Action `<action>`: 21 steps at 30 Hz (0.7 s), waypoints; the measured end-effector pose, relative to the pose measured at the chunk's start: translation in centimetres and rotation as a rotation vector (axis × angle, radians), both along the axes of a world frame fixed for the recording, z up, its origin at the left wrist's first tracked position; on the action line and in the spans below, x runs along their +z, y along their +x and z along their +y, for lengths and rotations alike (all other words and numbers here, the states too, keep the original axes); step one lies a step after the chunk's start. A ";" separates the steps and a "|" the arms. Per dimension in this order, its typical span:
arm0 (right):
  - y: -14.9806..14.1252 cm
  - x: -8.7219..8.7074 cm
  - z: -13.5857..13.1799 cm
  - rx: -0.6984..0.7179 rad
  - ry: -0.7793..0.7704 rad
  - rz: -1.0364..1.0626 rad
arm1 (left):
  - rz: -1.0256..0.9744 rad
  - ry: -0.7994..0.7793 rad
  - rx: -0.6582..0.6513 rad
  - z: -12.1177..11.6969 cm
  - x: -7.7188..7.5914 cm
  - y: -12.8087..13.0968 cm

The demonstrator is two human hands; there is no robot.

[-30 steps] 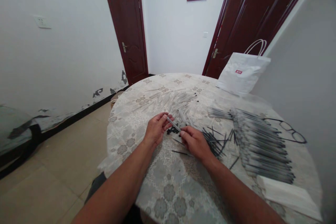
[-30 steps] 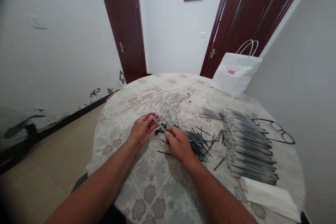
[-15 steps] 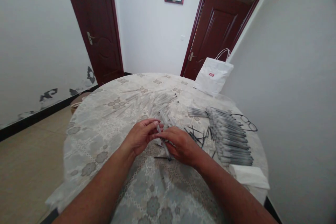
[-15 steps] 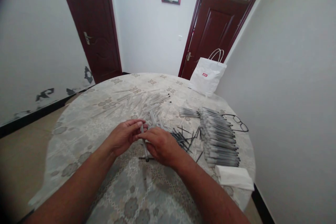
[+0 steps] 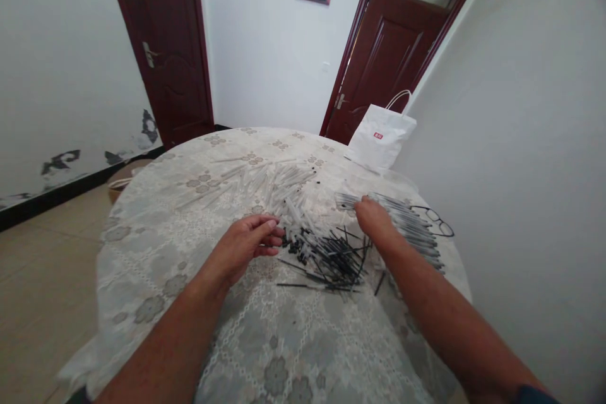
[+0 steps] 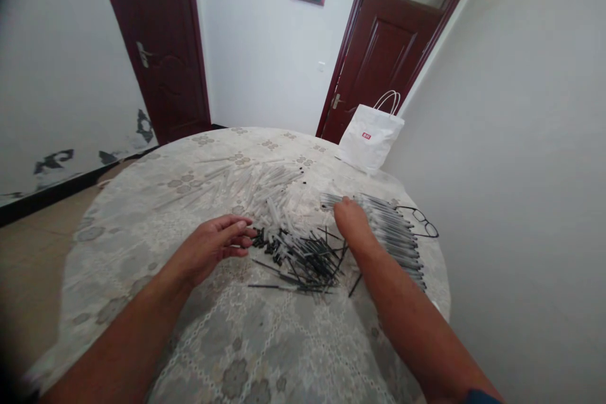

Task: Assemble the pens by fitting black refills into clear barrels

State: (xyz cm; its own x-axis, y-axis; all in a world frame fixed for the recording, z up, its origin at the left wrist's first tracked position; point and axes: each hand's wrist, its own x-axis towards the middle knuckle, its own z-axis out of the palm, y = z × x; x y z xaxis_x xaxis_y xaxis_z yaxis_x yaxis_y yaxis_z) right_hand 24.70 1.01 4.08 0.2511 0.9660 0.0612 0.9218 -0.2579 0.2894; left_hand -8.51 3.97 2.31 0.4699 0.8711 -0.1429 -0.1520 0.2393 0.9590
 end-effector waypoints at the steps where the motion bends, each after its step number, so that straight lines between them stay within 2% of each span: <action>1: 0.7 -0.5 0.6 -0.012 -0.014 -0.006 | -0.005 -0.004 -0.004 0.0 -0.1 -0.1; 8: 2.7 -3.0 2.3 -0.032 -0.044 -0.012 | -0.018 -0.017 0.000 -0.2 0.0 0.0; 14: 3.3 -3.9 3.2 -0.060 -0.039 -0.005 | -0.009 -0.027 0.020 -0.4 0.8 -0.2; 21: 3.6 -5.0 4.1 -0.101 -0.037 0.017 | 0.005 -0.017 0.019 -0.3 0.5 -0.4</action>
